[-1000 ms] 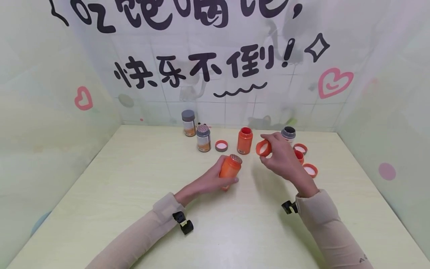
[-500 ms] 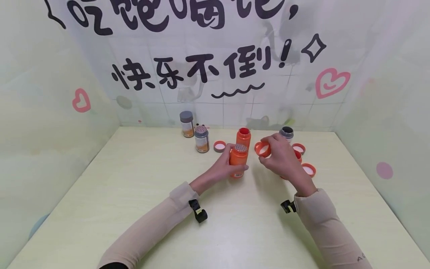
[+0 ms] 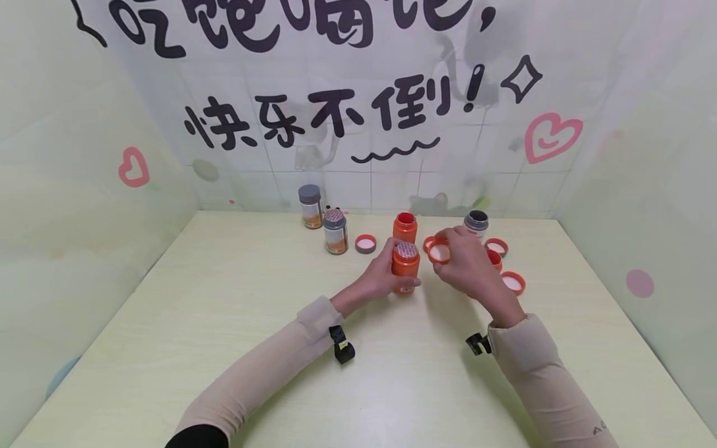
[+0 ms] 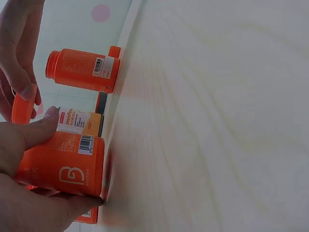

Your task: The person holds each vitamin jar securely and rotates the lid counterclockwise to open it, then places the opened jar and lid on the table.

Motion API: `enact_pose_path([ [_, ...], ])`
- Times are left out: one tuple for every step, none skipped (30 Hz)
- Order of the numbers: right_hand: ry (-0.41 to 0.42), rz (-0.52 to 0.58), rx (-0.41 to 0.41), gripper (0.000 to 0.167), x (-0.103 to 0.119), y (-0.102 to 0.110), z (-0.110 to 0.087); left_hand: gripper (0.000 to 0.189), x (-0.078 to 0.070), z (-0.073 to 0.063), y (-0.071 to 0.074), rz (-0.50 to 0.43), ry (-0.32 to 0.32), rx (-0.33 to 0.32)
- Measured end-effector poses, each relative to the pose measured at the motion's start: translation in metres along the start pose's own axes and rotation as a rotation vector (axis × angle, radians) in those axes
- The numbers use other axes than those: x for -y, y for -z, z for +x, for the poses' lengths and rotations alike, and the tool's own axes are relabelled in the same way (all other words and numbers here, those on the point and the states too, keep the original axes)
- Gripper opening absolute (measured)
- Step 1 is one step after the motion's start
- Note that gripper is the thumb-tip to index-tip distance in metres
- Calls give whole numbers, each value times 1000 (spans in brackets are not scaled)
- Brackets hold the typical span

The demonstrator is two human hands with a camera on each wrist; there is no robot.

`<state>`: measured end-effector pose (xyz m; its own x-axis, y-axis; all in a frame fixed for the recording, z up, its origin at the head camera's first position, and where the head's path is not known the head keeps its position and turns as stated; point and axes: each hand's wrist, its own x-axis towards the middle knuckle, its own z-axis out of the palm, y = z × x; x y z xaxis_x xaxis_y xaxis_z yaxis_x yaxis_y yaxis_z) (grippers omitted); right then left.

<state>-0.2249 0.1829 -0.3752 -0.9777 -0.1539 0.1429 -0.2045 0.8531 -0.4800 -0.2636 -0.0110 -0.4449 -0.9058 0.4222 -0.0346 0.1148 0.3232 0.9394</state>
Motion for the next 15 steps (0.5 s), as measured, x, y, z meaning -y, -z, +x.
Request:
enact_pose_path([
  [0,-2,1,62,0,0,0,75,0,0,0,1,1,1],
  [2,-6,4,62,0,0,0,75,0,1,0,1,2,2],
  [1,-10,7,61,0,0,1,75,1,1,0,2,3,4],
  [-1,-13,10,61,0,-1,1,75,1,1,0,2,3,6],
  [-5,-15,16,62,0,-1,2,75,1,2,0,3,2,9],
  [-9,-16,25,61,0,-1,2,75,1,2,0,5,2,10],
  [-13,-16,35,62,0,-2,2,75,2,2,0,11,2,11],
  [-10,-18,43,62,-1,-3,3,75,2,2,0,14,1,13],
  [-6,-19,53,63,-2,-4,4,76,2,2,0,19,0,13],
  [-2,-20,63,62,-3,-5,4,76,3,2,0,24,-2,13],
  [3,-26,73,62,-4,-6,5,77,3,2,0,29,-4,14],
  [10,-32,84,61,-5,-8,5,77,3,2,0,33,-6,15],
  [17,-37,94,60,-5,-9,5,77,3,2,0,36,-10,16],
  [24,-45,103,59,-6,-11,6,77,3,2,0,38,-13,16],
  [29,-53,112,57,-7,-12,6,77,4,2,0,41,-15,16],
])
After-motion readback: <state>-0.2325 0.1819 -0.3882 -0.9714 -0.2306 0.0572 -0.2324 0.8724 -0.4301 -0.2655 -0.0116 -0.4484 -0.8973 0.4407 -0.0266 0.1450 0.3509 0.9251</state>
